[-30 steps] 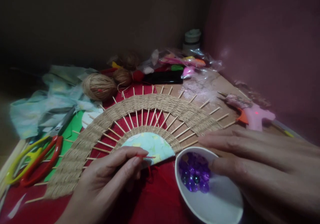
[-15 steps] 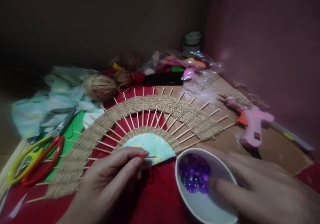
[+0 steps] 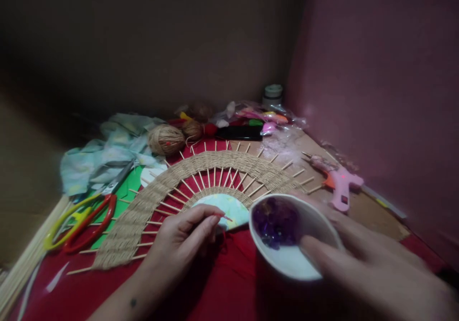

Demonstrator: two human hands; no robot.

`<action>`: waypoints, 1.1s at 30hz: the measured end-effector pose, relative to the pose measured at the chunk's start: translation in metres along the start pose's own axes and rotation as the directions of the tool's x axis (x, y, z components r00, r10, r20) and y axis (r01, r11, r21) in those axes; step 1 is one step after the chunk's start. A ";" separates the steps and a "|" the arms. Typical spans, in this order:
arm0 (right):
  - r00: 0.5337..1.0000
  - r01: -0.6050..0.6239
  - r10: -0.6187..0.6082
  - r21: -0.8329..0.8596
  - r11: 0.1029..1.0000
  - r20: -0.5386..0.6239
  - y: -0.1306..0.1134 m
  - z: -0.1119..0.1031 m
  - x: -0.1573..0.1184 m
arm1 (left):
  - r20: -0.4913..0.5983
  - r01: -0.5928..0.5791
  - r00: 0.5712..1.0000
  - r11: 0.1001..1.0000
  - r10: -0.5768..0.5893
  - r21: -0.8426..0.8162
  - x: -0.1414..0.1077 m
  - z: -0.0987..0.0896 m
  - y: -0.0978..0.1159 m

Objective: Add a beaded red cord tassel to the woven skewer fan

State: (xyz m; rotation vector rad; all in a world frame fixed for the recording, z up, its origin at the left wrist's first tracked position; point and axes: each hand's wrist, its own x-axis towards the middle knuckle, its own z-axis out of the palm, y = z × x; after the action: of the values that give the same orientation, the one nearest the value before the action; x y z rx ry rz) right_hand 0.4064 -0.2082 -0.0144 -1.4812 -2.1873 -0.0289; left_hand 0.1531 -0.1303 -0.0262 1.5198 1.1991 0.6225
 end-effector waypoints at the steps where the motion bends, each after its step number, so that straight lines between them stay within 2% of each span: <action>1: 0.999 -0.023 0.022 0.024 0.999 0.023 -0.003 0.002 0.004 | -0.001 -0.007 1.000 1.000 0.007 0.013 0.000 0.000 0.001; 4: 0.986 -0.154 0.143 0.141 0.978 0.085 -0.014 0.008 0.015 | -0.004 -0.020 1.000 0.999 0.020 0.033 0.001 0.001 0.002; 6: 0.980 -0.191 0.175 0.203 0.960 0.092 -0.017 0.007 0.018 | 0.002 -0.037 0.999 0.999 0.037 0.025 0.001 0.002 0.002; 9: 0.987 -0.158 0.158 0.172 0.972 0.013 -0.015 0.002 0.017 | 0.020 -0.060 0.998 0.998 0.060 0.019 0.001 0.002 0.000; 12: 0.996 -0.056 0.059 0.050 0.997 -0.068 -0.011 0.003 0.015 | 0.033 -0.059 0.998 0.998 0.059 -0.002 0.001 0.002 -0.002; 15: 0.996 0.073 -0.073 -0.011 0.997 -0.054 -0.009 0.010 0.015 | 0.024 -0.066 0.998 0.998 0.066 -0.011 0.002 0.002 -0.003; 17: 0.993 0.105 -0.105 -0.017 0.994 -0.044 -0.009 0.013 0.016 | 0.022 -0.077 0.997 0.997 0.077 0.021 0.002 0.001 -0.004; 23: 0.986 0.122 -0.121 -0.004 0.993 -0.116 -0.009 0.011 0.013 | 0.043 -0.092 0.995 0.994 0.090 0.050 0.002 0.001 -0.002; 28: 0.992 0.087 -0.088 -0.022 0.996 -0.092 -0.014 0.015 0.011 | 0.025 -0.097 0.995 0.993 0.095 0.070 0.003 0.000 0.002; 33: 0.991 0.083 -0.082 0.008 0.996 -0.104 -0.011 0.008 0.008 | 0.036 -0.089 0.996 0.996 0.087 0.034 0.002 0.001 0.002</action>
State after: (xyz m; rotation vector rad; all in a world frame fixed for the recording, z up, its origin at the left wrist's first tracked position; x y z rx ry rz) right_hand 0.3912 -0.2029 -0.0157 -1.3511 -2.1599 -0.1179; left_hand 0.1549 -0.1288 -0.0249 1.6137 1.1268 0.6336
